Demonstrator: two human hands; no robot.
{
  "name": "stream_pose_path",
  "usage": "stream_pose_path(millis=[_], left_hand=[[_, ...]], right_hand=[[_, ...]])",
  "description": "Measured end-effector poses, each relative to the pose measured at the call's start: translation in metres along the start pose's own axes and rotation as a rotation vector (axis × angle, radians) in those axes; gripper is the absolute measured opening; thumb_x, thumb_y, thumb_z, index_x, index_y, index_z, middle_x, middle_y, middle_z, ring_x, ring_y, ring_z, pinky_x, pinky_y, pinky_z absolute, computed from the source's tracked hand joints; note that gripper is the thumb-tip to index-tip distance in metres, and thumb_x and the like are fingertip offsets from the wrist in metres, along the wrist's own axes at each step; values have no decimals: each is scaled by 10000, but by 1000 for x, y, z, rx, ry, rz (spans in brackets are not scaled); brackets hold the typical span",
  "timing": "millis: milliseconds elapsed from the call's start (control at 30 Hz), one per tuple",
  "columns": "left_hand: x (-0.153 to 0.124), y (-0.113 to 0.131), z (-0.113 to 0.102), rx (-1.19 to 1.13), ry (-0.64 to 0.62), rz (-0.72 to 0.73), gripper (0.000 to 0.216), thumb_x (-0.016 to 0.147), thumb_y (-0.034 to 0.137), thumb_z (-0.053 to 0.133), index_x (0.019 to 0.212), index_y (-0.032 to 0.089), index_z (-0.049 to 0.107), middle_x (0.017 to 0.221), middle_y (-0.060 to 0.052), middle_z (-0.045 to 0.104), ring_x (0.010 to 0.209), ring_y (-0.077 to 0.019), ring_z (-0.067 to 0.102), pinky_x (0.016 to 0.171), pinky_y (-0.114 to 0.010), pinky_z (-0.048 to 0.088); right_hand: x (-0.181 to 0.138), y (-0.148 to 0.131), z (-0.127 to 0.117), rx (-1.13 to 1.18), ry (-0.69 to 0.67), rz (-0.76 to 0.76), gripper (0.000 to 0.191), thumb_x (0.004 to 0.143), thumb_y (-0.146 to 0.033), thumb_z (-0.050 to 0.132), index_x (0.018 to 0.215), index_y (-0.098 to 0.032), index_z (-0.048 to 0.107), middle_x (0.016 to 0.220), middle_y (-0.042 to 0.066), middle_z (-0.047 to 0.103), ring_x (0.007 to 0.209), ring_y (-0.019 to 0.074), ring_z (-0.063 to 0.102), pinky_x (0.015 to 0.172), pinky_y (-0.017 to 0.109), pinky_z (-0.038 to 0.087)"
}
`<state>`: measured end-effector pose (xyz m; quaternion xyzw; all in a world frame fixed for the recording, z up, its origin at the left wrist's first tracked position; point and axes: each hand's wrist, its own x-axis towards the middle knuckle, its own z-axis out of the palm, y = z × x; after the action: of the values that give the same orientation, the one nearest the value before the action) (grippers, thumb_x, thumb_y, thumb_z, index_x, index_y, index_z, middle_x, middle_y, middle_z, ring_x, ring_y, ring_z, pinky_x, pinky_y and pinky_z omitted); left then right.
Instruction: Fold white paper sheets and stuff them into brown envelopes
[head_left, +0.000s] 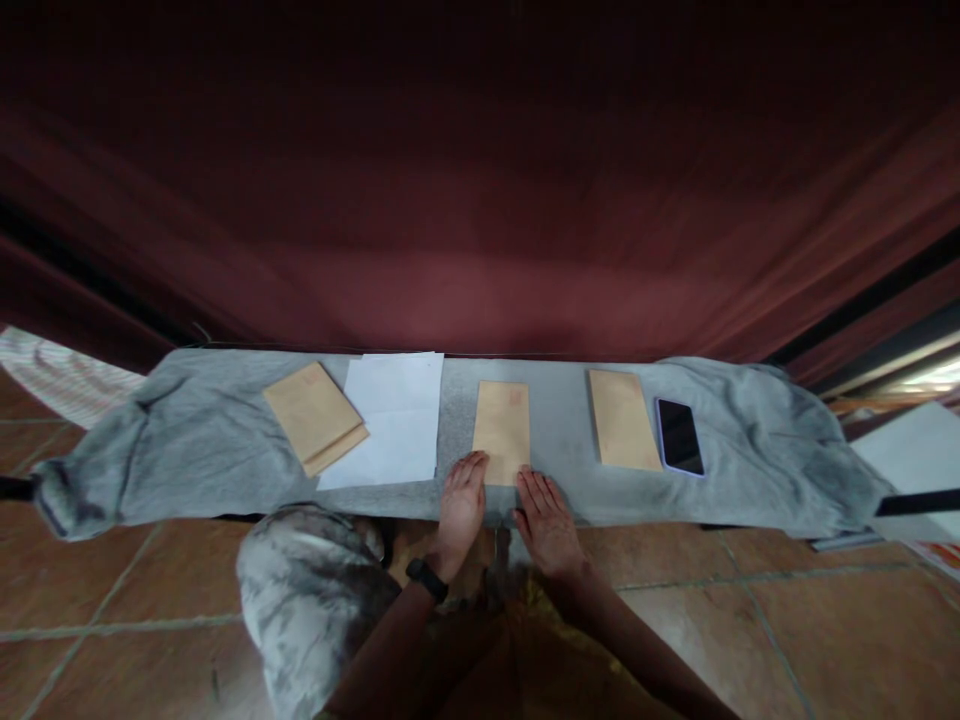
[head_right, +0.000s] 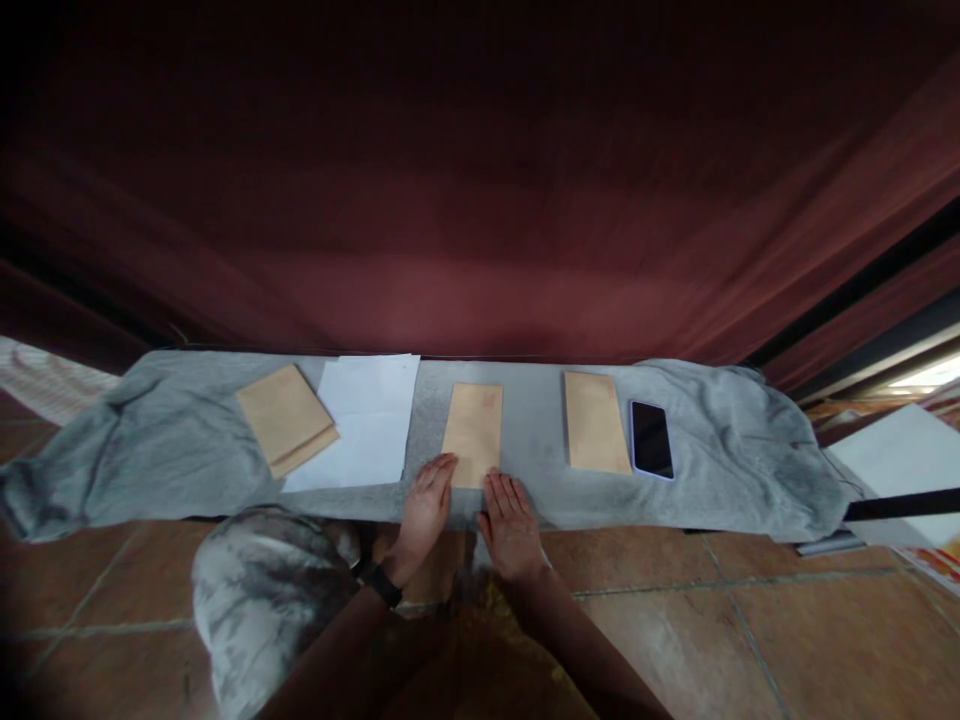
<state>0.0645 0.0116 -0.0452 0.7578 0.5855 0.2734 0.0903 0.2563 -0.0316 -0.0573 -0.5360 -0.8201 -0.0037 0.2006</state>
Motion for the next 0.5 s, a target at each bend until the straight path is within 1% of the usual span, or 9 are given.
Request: stream_pose_path(millis=[67, 100, 200, 300, 400, 500], left_hand=[[6, 8, -2, 25, -13, -10, 463, 968, 82, 340, 1373, 166, 548, 1387, -117, 616, 1345, -222, 521, 1194, -471, 362], [10, 14, -2, 28, -36, 7, 455, 984, 109, 340, 1391, 167, 535, 1415, -115, 598, 1366, -218, 502, 1207, -469, 341], [26, 32, 5, 9, -179, 127, 429, 1027, 257, 380, 1430, 183, 507, 1533, -91, 490, 1452, -213, 398, 1228, -449, 305], [46, 42, 17, 37, -314, 201, 462, 1038, 379, 379, 1447, 203, 503, 1591, -67, 411, 1504, -233, 303, 1246, -484, 245], [68, 39, 29, 93, -365, 203, 534, 1046, 433, 327, 1513, 192, 420, 1624, -66, 345, 1528, -238, 237, 1259, -498, 179], [91, 29, 38, 143, -364, 198, 583, 1044, 458, 304, 1555, 180, 342, 1639, -74, 306, 1541, -231, 193, 1266, -493, 134]], right_hand=[[-1, 0, 3, 1, 10, -1, 551, 1010, -264, 445, 1531, -97, 385, 1553, 134, 450, 1454, 237, 396, 1223, 451, 298], [-1, 0, 5, 3, 16, -3, 544, 1003, -257, 453, 1519, -92, 405, 1549, 136, 457, 1451, 238, 400, 1224, 448, 295], [-2, 1, 13, 14, 44, -1, 497, 974, -248, 486, 1438, -73, 516, 1486, 161, 532, 1406, 258, 458, 1216, 454, 306], [-3, 3, 18, 33, 68, 14, 458, 950, -248, 517, 1364, -65, 586, 1403, 183, 605, 1360, 273, 507, 1201, 468, 330], [-4, 3, 17, 44, 56, 2, 483, 957, -233, 507, 1411, -71, 538, 1438, 175, 576, 1388, 270, 476, 1196, 475, 341], [-3, 2, 10, 48, 55, -16, 535, 985, -218, 466, 1505, -103, 423, 1517, 150, 499, 1422, 261, 434, 1189, 481, 353]])
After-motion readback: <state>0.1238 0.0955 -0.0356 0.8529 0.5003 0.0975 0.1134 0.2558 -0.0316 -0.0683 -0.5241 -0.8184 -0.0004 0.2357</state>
